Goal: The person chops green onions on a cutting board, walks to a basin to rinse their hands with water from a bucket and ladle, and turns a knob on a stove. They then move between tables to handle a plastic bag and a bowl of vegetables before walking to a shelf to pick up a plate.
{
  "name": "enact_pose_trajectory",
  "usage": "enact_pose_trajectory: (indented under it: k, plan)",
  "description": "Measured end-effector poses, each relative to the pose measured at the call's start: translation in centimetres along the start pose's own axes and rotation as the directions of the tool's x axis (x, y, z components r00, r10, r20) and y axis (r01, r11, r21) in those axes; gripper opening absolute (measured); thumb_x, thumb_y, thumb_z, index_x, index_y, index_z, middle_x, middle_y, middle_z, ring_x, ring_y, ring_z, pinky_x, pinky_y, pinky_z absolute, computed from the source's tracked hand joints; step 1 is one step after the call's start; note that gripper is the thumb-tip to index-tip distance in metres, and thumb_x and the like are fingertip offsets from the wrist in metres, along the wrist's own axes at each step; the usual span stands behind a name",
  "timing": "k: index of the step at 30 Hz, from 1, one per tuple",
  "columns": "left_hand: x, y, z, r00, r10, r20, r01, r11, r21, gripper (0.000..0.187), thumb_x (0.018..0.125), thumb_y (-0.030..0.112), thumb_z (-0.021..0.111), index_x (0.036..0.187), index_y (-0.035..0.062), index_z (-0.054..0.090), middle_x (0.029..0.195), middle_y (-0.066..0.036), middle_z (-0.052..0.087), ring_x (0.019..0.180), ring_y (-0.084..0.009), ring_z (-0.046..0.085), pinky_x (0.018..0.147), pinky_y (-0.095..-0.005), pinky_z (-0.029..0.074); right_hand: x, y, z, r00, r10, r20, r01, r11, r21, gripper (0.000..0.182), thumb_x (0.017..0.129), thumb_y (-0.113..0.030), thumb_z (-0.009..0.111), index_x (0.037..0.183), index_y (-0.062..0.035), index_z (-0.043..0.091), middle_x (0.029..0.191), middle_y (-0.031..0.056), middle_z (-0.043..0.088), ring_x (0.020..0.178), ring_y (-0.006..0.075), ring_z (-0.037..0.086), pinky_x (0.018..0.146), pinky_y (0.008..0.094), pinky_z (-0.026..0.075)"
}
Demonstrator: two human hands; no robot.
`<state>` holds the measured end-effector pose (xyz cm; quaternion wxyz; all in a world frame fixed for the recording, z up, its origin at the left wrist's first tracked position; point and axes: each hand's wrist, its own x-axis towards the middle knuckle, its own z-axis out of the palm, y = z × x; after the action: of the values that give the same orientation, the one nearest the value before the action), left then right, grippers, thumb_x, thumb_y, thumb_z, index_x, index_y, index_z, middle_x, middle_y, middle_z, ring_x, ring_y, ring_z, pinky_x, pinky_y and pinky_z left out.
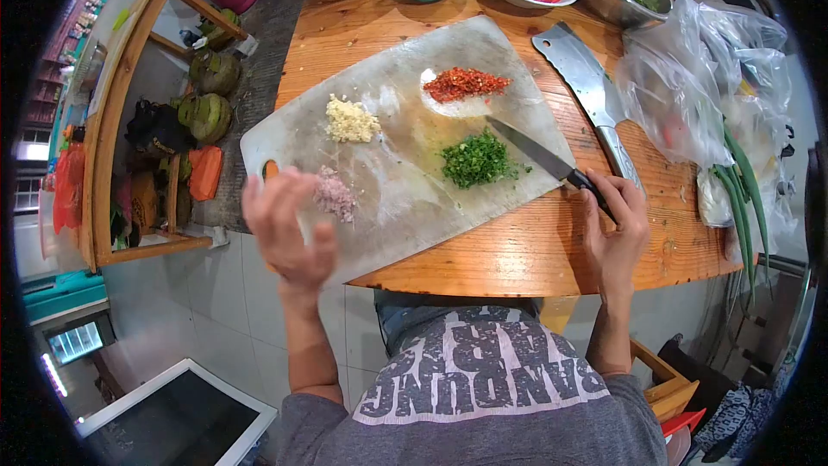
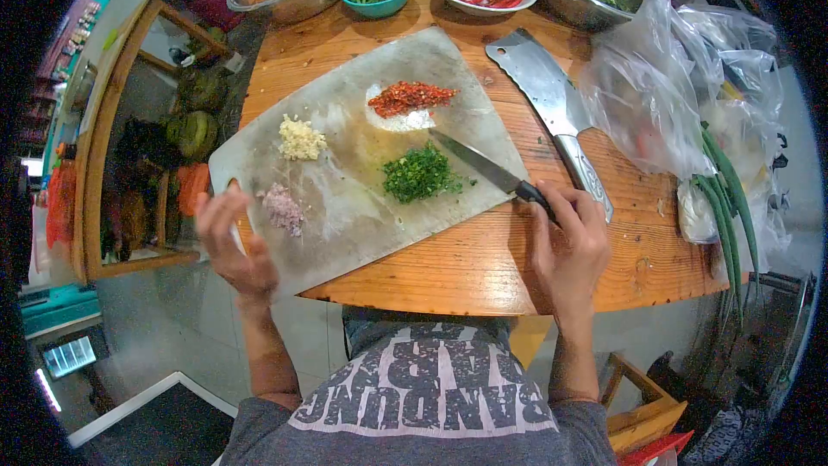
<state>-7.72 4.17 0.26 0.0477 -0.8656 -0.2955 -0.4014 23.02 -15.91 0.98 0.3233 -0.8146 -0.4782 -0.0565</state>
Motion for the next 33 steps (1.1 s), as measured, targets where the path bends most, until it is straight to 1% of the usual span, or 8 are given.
enact_pose_trajectory:
  k: [1, 4, 7, 13, 19, 22, 25, 33]
  plan:
    - [0.0, -1.2, -0.4, 0.999, -0.023, -0.034, 0.025, 0.998, 0.061, 0.049, 0.105, 0.045, 0.041, 0.129, 0.0047, 0.056, 0.120, -0.014, 0.059, 0.116, -0.0299, 0.059, 0.110, -0.0498, 0.037, 0.0, -0.2, 0.0, 1.000, -0.013, 0.015, 0.013, 1.000, 0.019, 0.028, 0.083, -0.001, 0.071, 0.111, -0.0042, 0.073, 0.095, 0.0119, 0.066, 0.087, 0.0267, 0.063, 0.077, 0.0352, 0.049]
    - [1.4, -5.3, -1.0, 0.929, -0.369, -0.006, 0.366, 0.924, -0.112, 0.049, 0.106, 0.039, 0.040, 0.134, 0.0020, 0.053, 0.130, -0.015, 0.052, 0.115, -0.0281, 0.060, 0.105, -0.0442, 0.041, 0.4, 0.0, 0.4, 1.000, 0.005, -0.016, -0.004, 0.997, 0.081, 0.027, 0.085, 0.000, 0.069, 0.111, -0.0036, 0.072, 0.094, 0.0126, 0.066, 0.088, 0.0281, 0.063, 0.079, 0.0363, 0.049]
    - [3.0, -8.8, -0.5, 0.882, -0.429, 0.195, 0.468, 0.846, -0.256, 0.051, 0.108, 0.038, 0.035, 0.140, 0.0009, 0.049, 0.138, -0.016, 0.045, 0.115, -0.0260, 0.060, 0.103, -0.0406, 0.042, 1.0, 0.5, 0.4, 0.992, 0.127, 0.003, -0.125, 0.970, 0.209, 0.022, 0.089, -0.001, 0.066, 0.111, -0.0019, 0.071, 0.095, 0.0128, 0.068, 0.092, 0.0251, 0.065, 0.083, 0.0353, 0.049]
    - [1.5, -13.0, 2.7, 0.850, -0.436, 0.296, 0.506, 0.831, -0.230, 0.053, 0.109, 0.040, 0.029, 0.144, 0.0053, 0.046, 0.141, -0.014, 0.043, 0.116, -0.0237, 0.060, 0.102, -0.0399, 0.044, 0.3, 0.8, 1.5, 0.967, 0.234, 0.097, -0.253, 0.897, 0.363, 0.019, 0.092, -0.003, 0.066, 0.111, -0.0004, 0.070, 0.098, 0.0114, 0.070, 0.094, 0.0189, 0.066, 0.085, 0.0309, 0.049]
    - [0.0, -11.9, 1.7, 0.856, -0.458, 0.238, 0.501, 0.850, -0.164, 0.049, 0.109, 0.036, 0.033, 0.143, 0.0054, 0.048, 0.140, -0.015, 0.043, 0.108, -0.0241, 0.062, 0.097, -0.0398, 0.046, 1.3, 0.7, 2.3, 0.952, 0.267, 0.150, -0.307, 0.842, 0.443, 0.019, 0.091, -0.003, 0.067, 0.109, 0.0020, 0.069, 0.099, 0.0096, 0.070, 0.091, 0.0174, 0.066, 0.083, 0.0301, 0.051]
    - [-1.6, -10.6, 0.3, 0.846, -0.491, 0.207, 0.523, 0.840, -0.145, 0.045, 0.109, 0.030, 0.034, 0.143, 0.0046, 0.048, 0.140, -0.015, 0.044, 0.105, -0.0232, 0.063, 0.095, -0.0377, 0.046, 1.8, 0.4, 2.2, 0.959, 0.251, 0.133, -0.284, 0.833, 0.475, 0.021, 0.088, 0.000, 0.068, 0.109, 0.0018, 0.070, 0.099, 0.0117, 0.069, 0.089, 0.0196, 0.067, 0.081, 0.0294, 0.051]
    - [-3.2, -9.0, -0.8, 0.834, -0.522, 0.176, 0.545, 0.829, -0.126, 0.042, 0.108, 0.023, 0.036, 0.143, 0.0039, 0.048, 0.139, -0.015, 0.044, 0.102, -0.0224, 0.063, 0.094, -0.0364, 0.047, 1.5, -0.9, 0.5, 0.998, -0.057, -0.022, 0.060, 0.971, 0.232, 0.025, 0.084, 0.003, 0.070, 0.109, 0.0010, 0.071, 0.096, 0.0136, 0.069, 0.084, 0.0214, 0.068, 0.077, 0.0287, 0.052]
    - [-4.4, -5.6, -3.1, 0.798, -0.587, 0.140, 0.598, 0.800, -0.054, 0.041, 0.106, 0.021, 0.039, 0.143, 0.0043, 0.049, 0.137, -0.014, 0.047, 0.099, -0.0210, 0.064, 0.090, -0.0357, 0.049, -3.1, -4.2, -0.5, 0.978, -0.124, 0.165, 0.096, 0.981, 0.171, 0.030, 0.076, -0.003, 0.078, 0.105, -0.0059, 0.075, 0.086, 0.0090, 0.065, 0.068, 0.0227, 0.065, 0.059, 0.0319, 0.050]
